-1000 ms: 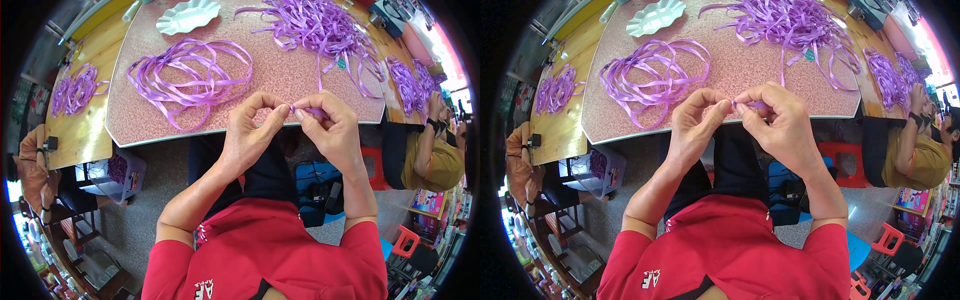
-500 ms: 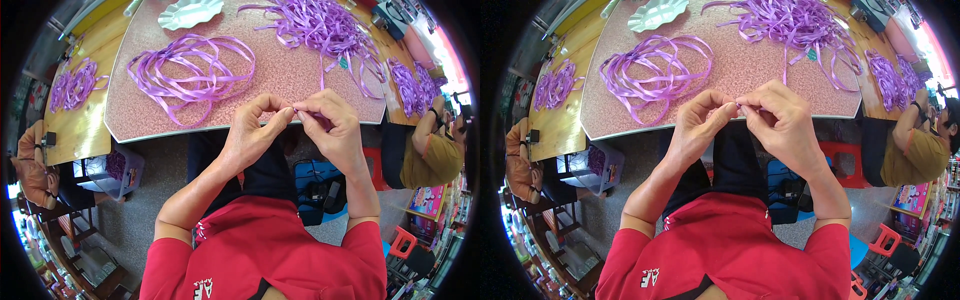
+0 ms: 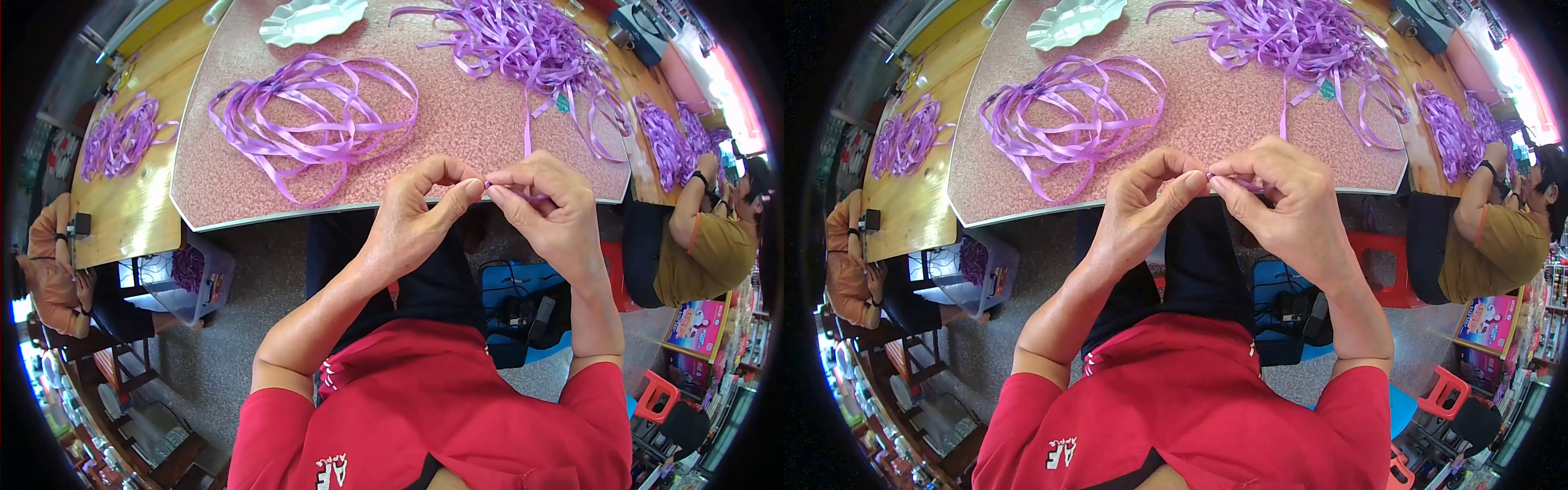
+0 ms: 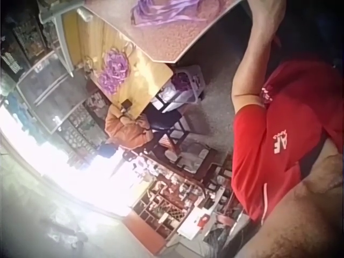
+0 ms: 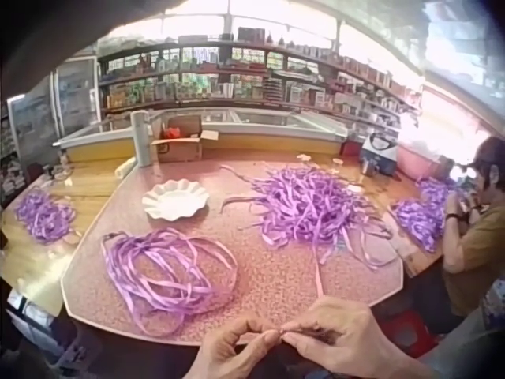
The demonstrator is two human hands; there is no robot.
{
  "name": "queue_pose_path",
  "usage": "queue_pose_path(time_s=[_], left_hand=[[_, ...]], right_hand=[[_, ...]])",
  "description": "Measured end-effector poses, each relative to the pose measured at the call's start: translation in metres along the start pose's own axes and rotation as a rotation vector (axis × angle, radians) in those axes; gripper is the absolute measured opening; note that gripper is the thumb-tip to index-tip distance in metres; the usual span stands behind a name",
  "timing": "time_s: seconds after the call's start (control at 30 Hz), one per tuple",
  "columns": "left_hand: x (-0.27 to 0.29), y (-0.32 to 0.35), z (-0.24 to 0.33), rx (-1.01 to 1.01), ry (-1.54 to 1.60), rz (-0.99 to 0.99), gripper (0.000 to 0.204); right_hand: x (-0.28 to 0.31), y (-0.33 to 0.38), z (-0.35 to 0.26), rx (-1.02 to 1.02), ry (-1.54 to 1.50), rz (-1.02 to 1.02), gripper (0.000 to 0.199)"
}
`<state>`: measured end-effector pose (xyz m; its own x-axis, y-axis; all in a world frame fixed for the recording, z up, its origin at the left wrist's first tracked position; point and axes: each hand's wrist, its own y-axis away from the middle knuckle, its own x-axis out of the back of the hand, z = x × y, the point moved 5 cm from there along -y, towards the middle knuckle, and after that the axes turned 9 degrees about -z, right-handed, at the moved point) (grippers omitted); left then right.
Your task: Braiding and tying knots in long purple decorative ribbons at a workshop table.
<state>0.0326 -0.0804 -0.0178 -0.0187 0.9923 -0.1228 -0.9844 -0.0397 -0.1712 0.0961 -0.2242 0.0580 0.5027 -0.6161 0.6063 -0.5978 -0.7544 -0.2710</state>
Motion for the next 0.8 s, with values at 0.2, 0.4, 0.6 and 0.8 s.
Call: queue_pose_path(time_s=[0.2,0.4,0.6,0.8], left_hand=[[0.002,0.002,-0.004,0.000,0.038,-0.007,0.023],[0.003,0.001,0.001,0.085,-0.009,-0.097,0.022],[-0.006,-0.003,0.044,-0.580,-1.043,-0.081,0.027],[-0.009,0.004,0.053,-0.627,-1.127,-0.322,0.018]], right_hand=[[-0.001,-0.001,-0.009,0.001,0.181,-0.064,0.013],[0.007,0.001,-0.001,-0.041,0.033,-0.034,0.009],[0.003,0.002,-0.006,-0.044,0.027,-0.098,0.007],[-0.002,0.003,-0.005,0.051,0.011,-0.179,0.008]])
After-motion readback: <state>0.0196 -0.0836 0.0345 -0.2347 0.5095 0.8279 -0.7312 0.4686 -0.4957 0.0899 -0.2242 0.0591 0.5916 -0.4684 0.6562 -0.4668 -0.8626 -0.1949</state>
